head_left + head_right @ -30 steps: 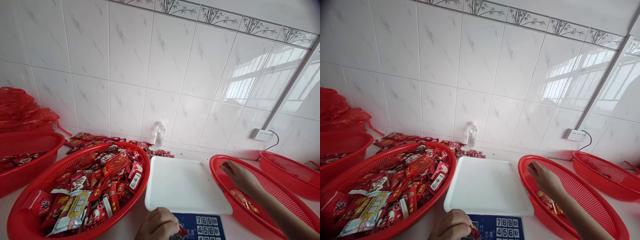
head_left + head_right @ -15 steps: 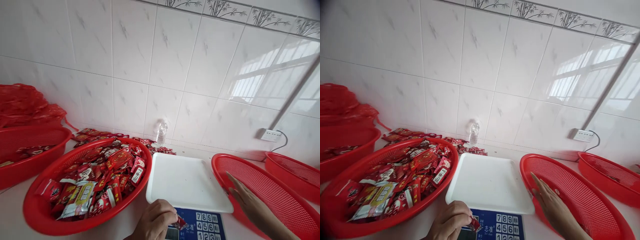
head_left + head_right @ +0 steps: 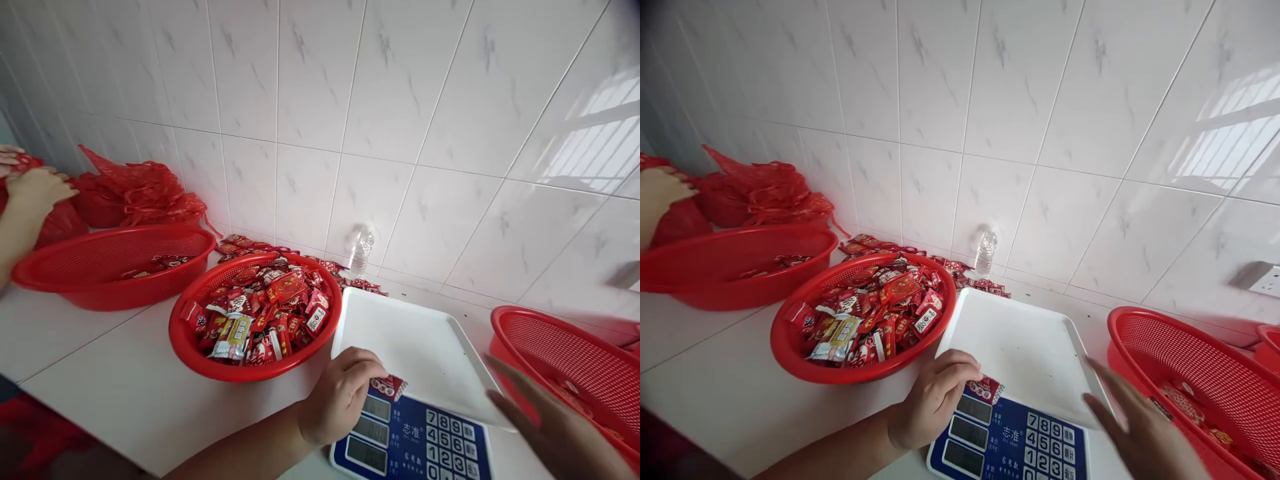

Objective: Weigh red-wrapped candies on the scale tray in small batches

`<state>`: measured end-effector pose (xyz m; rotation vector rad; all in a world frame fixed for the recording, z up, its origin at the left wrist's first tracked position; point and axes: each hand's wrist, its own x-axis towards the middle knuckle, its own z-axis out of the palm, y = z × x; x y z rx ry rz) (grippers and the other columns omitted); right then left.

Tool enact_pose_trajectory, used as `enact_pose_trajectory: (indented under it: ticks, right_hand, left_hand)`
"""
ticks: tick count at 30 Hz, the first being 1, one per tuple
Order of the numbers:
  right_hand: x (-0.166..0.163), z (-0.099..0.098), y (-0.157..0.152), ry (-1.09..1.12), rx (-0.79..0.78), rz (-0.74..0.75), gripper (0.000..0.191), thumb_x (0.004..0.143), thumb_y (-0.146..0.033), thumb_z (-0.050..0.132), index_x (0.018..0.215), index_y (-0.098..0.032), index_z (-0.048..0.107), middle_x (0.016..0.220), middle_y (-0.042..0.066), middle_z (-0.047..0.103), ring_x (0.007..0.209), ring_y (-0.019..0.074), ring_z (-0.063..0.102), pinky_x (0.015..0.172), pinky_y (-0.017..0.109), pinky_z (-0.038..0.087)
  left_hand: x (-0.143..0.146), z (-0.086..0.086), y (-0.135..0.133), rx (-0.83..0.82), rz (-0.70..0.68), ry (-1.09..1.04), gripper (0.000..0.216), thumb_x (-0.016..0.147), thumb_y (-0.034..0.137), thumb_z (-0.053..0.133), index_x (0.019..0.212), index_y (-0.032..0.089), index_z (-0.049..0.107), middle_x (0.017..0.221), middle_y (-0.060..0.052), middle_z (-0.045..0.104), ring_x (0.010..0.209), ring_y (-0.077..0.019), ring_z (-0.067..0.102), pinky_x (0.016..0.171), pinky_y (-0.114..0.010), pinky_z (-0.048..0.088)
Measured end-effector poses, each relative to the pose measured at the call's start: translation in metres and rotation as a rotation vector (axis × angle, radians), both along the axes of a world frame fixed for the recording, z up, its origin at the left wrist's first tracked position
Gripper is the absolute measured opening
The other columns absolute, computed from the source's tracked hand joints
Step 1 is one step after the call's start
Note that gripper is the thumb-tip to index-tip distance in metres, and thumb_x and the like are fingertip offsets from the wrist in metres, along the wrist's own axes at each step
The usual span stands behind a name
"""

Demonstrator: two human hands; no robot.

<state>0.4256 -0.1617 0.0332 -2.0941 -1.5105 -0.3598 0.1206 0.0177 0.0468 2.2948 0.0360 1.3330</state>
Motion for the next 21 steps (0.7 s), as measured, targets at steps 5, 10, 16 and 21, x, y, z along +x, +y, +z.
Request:
enact_pose_trajectory:
  ticks: [5, 10, 16, 21]
  right_hand:
    - [-0.118, 0.038, 0.058, 0.031, -0.09, 0.432, 0.047, 0.095, -0.048, 0.048, 0.138, -0.03, 0.048, 0.105, 0.004, 0.074, 0.086, 0.0219, 0.073, 0.067, 0.031, 0.06]
    - [-0.151, 0.064, 0.089, -0.022, -0.059, 0.53, 0.033, 0.099, -0.045, 0.036, 0.117, -0.029, 0.06, 0.088, 0.002, 0.075, 0.065, 0.0199, 0.072, 0.051, 0.028, 0.054]
    - [-0.113, 0.062, 0.1, -0.137, -0.039, 0.259, 0.04, 0.097, -0.052, 0.034, 0.12, -0.032, 0.059, 0.1, 0.004, 0.075, 0.071, 0.0242, 0.073, 0.042, 0.029, 0.051]
    - [-0.093, 0.059, 0.095, -0.137, 0.049, 0.254, 0.043, 0.094, -0.052, 0.043, 0.132, -0.034, 0.053, 0.112, 0.005, 0.072, 0.079, 0.0234, 0.074, 0.042, 0.028, 0.055]
  left_hand:
    - [-0.002, 0.021, -0.011, -0.005, 0.024, -0.014, 0.028, 0.093, 0.002, 0.042, 0.108, 0.016, 0.061, 0.099, -0.009, 0.065, 0.095, -0.0153, 0.064, 0.085, -0.027, 0.055]
    - [-0.025, 0.045, -0.009, 0.073, 0.15, 0.082, 0.03, 0.091, 0.002, 0.044, 0.11, 0.017, 0.06, 0.105, -0.008, 0.064, 0.1, -0.015, 0.063, 0.089, -0.028, 0.053]
    - [-0.066, 0.085, 0.034, 0.1, 0.419, 0.52, 0.029, 0.091, 0.013, 0.05, 0.116, 0.023, 0.06, 0.118, -0.004, 0.064, 0.114, -0.0196, 0.057, 0.1, -0.035, 0.046]
    - [-0.082, 0.097, 0.091, 0.003, 0.609, 0.92, 0.05, 0.089, 0.028, 0.056, 0.139, 0.024, 0.046, 0.149, -0.009, 0.044, 0.138, -0.029, 0.038, 0.111, -0.044, 0.034]
